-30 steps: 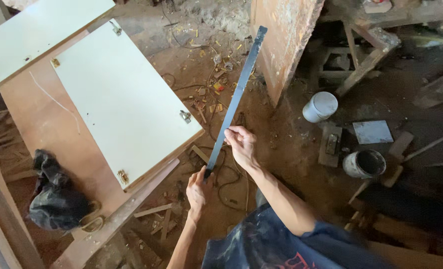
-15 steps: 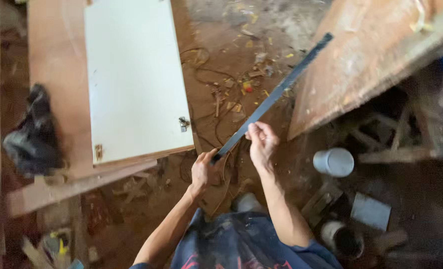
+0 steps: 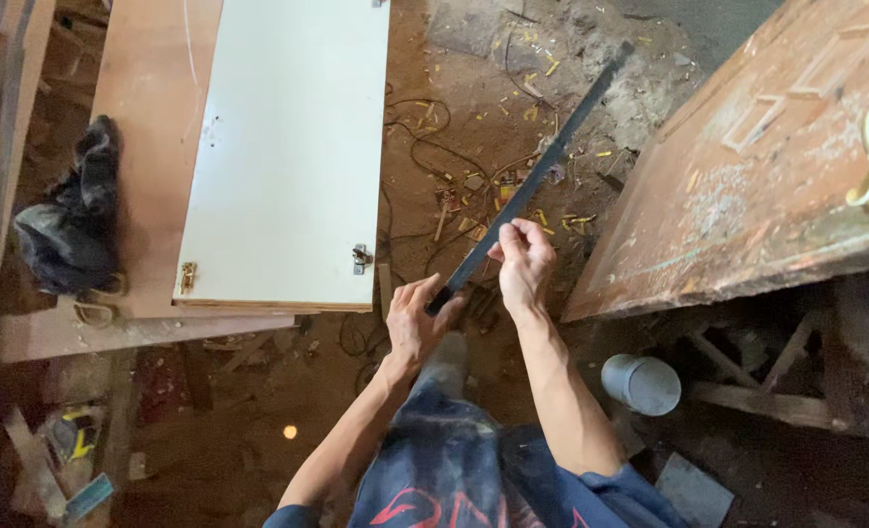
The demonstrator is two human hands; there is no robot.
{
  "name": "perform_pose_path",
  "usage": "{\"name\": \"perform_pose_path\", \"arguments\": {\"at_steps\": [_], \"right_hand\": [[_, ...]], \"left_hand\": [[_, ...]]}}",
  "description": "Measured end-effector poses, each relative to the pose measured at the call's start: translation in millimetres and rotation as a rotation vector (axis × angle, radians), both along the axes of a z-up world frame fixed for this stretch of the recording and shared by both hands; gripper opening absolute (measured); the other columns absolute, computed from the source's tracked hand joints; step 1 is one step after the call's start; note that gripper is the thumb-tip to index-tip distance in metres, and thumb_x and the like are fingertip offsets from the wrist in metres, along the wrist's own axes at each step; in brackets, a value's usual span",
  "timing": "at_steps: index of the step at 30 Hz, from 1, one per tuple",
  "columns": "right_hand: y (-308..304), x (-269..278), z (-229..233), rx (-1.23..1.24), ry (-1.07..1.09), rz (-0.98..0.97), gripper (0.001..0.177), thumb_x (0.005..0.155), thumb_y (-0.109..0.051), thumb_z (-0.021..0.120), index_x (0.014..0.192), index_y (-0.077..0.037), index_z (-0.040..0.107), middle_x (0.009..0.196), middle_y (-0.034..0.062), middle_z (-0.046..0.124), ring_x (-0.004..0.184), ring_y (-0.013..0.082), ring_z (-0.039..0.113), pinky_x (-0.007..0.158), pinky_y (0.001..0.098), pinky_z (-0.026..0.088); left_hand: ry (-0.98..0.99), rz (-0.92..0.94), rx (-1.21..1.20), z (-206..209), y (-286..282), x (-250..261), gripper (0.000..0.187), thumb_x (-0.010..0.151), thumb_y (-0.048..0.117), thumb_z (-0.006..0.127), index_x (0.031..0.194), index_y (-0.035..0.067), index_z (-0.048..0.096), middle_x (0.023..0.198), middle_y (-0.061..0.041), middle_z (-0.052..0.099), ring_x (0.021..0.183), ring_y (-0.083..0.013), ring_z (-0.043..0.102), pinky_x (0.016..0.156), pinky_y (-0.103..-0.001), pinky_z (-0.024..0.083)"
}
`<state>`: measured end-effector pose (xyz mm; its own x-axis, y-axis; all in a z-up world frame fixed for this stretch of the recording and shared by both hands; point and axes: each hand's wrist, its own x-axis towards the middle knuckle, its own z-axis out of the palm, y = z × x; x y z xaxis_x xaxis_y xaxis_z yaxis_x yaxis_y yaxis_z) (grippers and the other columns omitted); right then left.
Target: The person aligns a white cabinet door on a workbench, then applies a black edge strip to the door's edge. They wipe the door surface with a dark cloth and use scissors to trim the strip. The person continues to adjust and wipe the door.
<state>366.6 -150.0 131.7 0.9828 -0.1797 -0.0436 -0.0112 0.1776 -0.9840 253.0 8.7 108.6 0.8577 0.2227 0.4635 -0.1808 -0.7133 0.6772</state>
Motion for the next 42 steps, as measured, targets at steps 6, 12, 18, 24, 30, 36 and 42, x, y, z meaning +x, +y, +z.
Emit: {"name": "perform_pose_path", "arguments": {"at_steps": [6,12,18,24,30,36,42], "right_hand": [[20,27,-1,-0.052,-0.035,0.123,0.017,0.101,-0.013,0.067,0.111,0.000,0.066,0.086,0.0020,0.067,0.069,0.0092,0.064,0.063,0.0246,0.055],[20,82,-7,-0.161,-0.026,0.182,0.023,0.101,-0.018,0.070,0.112,0.002,0.070,0.087,0.0028,0.072,0.073,0.0087,0.066,0.066,0.0244,0.057],[25,207,-11,-0.351,-0.098,0.141,0.041,0.097,-0.023,0.074,0.127,0.003,0.065,0.090,0.0026,0.073,0.075,0.0071,0.067,0.063,0.0234,0.057],[71,382,-9,-0.506,-0.221,0.134,0.048,0.096,-0.030,0.076,0.128,0.003,0.063,0.087,0.0015,0.071,0.074,0.0079,0.062,0.064,0.0245,0.053],[108,508,-20,-0.659,-0.259,0.071,0.045,0.094,-0.038,0.080,0.116,0.000,0.071,0.082,0.0011,0.070,0.072,0.0109,0.062,0.066,0.0286,0.053],[130,578,-33,-0.687,-0.174,0.090,0.043,0.093,-0.039,0.081,0.112,-0.002,0.073,0.083,0.0017,0.072,0.071,0.0118,0.065,0.063,0.0301,0.055],[156,615,-44,-0.455,0.003,0.363,0.046,0.089,-0.037,0.078,0.113,0.001,0.072,0.084,0.0076,0.071,0.060,0.0127,0.066,0.043,0.0288,0.057]], "left_hand": [[-0.141,0.088,-0.091,14,-21,53,0.043,0.085,0.020,0.085,0.121,0.004,0.069,0.112,-0.015,0.071,0.100,-0.0309,0.069,0.085,-0.040,0.058],[-0.174,0.156,-0.118,-8,-24,122,0.037,0.087,0.017,0.085,0.120,0.006,0.072,0.107,-0.013,0.073,0.095,-0.0271,0.072,0.082,-0.037,0.060],[-0.105,0.300,-0.193,-39,-28,225,0.038,0.082,0.014,0.085,0.118,0.011,0.075,0.109,-0.008,0.075,0.098,-0.0257,0.073,0.085,-0.035,0.059],[0.000,0.480,-0.180,-50,-1,349,0.034,0.081,0.013,0.087,0.114,0.010,0.076,0.108,-0.007,0.076,0.097,-0.0259,0.072,0.085,-0.036,0.059],[0.004,0.501,-0.088,-67,23,425,0.033,0.082,0.012,0.087,0.112,0.008,0.075,0.109,-0.008,0.075,0.099,-0.0271,0.071,0.085,-0.037,0.058],[0.100,0.597,-0.066,-73,23,447,0.030,0.079,0.010,0.086,0.107,0.009,0.075,0.106,-0.007,0.076,0.097,-0.0270,0.071,0.084,-0.037,0.058],[0.163,0.847,-0.010,-75,6,462,0.029,0.078,0.011,0.087,0.104,0.011,0.075,0.104,-0.006,0.075,0.096,-0.0254,0.071,0.085,-0.036,0.058]]}}
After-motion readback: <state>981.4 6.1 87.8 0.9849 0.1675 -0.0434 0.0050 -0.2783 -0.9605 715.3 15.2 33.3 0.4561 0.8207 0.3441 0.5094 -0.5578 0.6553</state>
